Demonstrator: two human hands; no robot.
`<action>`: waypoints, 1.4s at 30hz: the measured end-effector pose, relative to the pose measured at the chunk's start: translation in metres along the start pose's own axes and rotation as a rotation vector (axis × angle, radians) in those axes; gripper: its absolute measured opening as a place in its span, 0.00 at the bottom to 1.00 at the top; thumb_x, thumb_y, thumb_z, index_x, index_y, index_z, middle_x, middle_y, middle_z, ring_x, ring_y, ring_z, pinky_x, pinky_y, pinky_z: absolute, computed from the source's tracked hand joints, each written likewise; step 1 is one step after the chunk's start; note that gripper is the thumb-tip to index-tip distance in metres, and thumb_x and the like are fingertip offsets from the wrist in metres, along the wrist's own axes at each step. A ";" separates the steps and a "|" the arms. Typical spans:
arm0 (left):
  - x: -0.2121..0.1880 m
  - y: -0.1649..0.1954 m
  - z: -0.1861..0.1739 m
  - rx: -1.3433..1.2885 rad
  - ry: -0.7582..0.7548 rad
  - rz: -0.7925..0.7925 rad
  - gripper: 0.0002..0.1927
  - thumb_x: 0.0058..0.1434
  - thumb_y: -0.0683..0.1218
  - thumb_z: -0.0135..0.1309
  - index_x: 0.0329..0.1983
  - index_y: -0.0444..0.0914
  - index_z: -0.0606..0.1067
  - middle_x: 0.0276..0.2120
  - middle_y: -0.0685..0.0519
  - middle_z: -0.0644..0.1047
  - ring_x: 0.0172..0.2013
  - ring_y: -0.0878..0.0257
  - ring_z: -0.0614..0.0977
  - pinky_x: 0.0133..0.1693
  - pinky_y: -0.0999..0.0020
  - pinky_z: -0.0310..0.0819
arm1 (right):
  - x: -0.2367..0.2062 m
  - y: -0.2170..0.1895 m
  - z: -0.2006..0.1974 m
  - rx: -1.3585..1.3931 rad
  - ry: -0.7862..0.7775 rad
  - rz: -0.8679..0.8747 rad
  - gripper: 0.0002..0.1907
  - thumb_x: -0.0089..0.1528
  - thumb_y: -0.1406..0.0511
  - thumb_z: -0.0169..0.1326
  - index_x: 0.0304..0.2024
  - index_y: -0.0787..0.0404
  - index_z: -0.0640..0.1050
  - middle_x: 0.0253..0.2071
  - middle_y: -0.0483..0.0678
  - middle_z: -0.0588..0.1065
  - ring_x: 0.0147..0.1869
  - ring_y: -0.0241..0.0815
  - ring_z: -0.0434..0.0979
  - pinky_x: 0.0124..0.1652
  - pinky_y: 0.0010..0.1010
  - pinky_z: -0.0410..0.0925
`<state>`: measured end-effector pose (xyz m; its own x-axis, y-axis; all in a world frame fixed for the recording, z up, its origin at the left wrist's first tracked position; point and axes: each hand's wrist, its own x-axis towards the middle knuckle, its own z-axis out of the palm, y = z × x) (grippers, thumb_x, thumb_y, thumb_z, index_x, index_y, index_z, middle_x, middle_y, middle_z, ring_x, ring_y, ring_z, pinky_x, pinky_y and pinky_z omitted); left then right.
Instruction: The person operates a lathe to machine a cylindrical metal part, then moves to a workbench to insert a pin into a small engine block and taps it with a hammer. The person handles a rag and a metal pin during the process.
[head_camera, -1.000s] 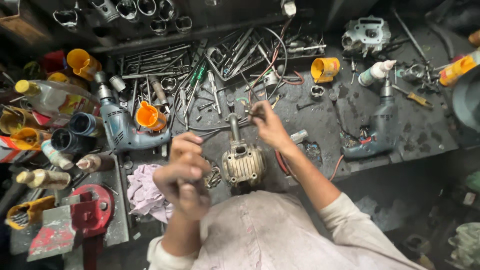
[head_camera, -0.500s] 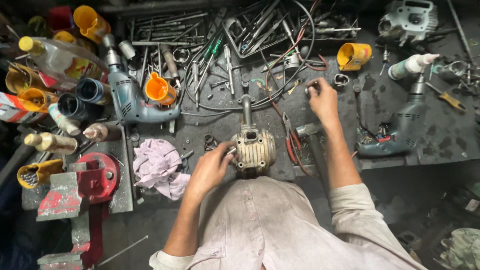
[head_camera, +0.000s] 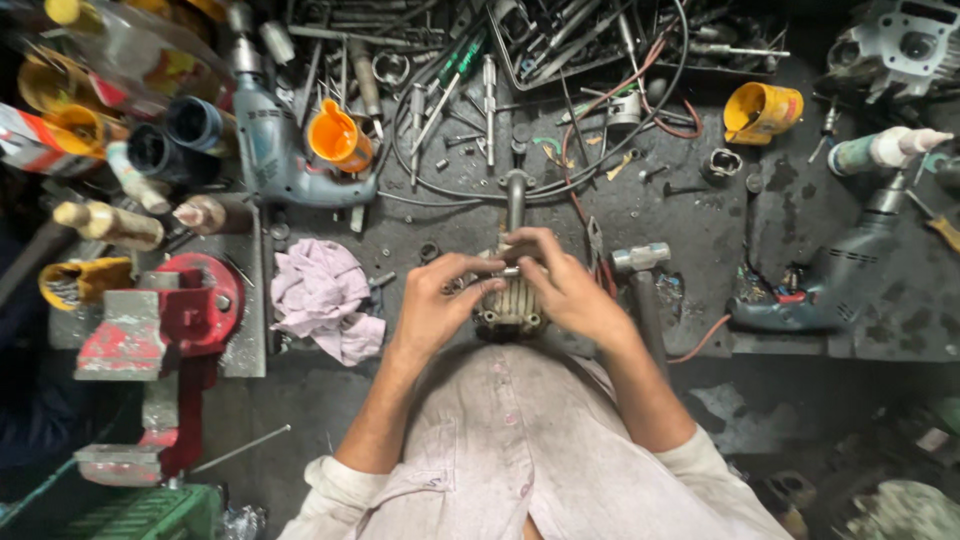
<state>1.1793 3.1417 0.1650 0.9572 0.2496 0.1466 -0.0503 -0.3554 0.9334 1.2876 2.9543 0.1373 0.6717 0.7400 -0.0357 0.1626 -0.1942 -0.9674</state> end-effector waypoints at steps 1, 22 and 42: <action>0.001 0.001 0.003 0.060 0.022 0.041 0.12 0.56 0.42 0.67 0.44 0.38 0.83 0.39 0.49 0.84 0.41 0.57 0.86 0.43 0.65 0.79 | 0.000 -0.002 0.004 -0.007 -0.021 0.055 0.15 0.72 0.68 0.44 0.61 0.62 0.65 0.49 0.50 0.78 0.54 0.42 0.81 0.53 0.35 0.72; 0.065 -0.005 -0.019 0.270 -0.163 0.104 0.10 0.61 0.45 0.64 0.44 0.39 0.83 0.45 0.54 0.83 0.49 0.54 0.79 0.52 0.59 0.74 | 0.001 0.034 -0.042 0.175 0.251 0.260 0.17 0.73 0.71 0.49 0.62 0.60 0.61 0.39 0.47 0.70 0.41 0.31 0.68 0.40 0.24 0.65; 0.127 -0.069 0.026 0.270 -0.641 -0.091 0.12 0.50 0.55 0.66 0.31 0.45 0.86 0.37 0.55 0.75 0.42 0.54 0.71 0.44 0.59 0.66 | -0.019 0.081 -0.074 0.037 0.317 0.318 0.13 0.73 0.70 0.48 0.60 0.64 0.68 0.39 0.45 0.75 0.44 0.32 0.75 0.45 0.24 0.70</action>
<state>1.3116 3.1748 0.1108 0.9378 -0.2618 -0.2282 0.0313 -0.5906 0.8063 1.3412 2.8768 0.0780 0.8734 0.4118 -0.2599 -0.1102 -0.3528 -0.9292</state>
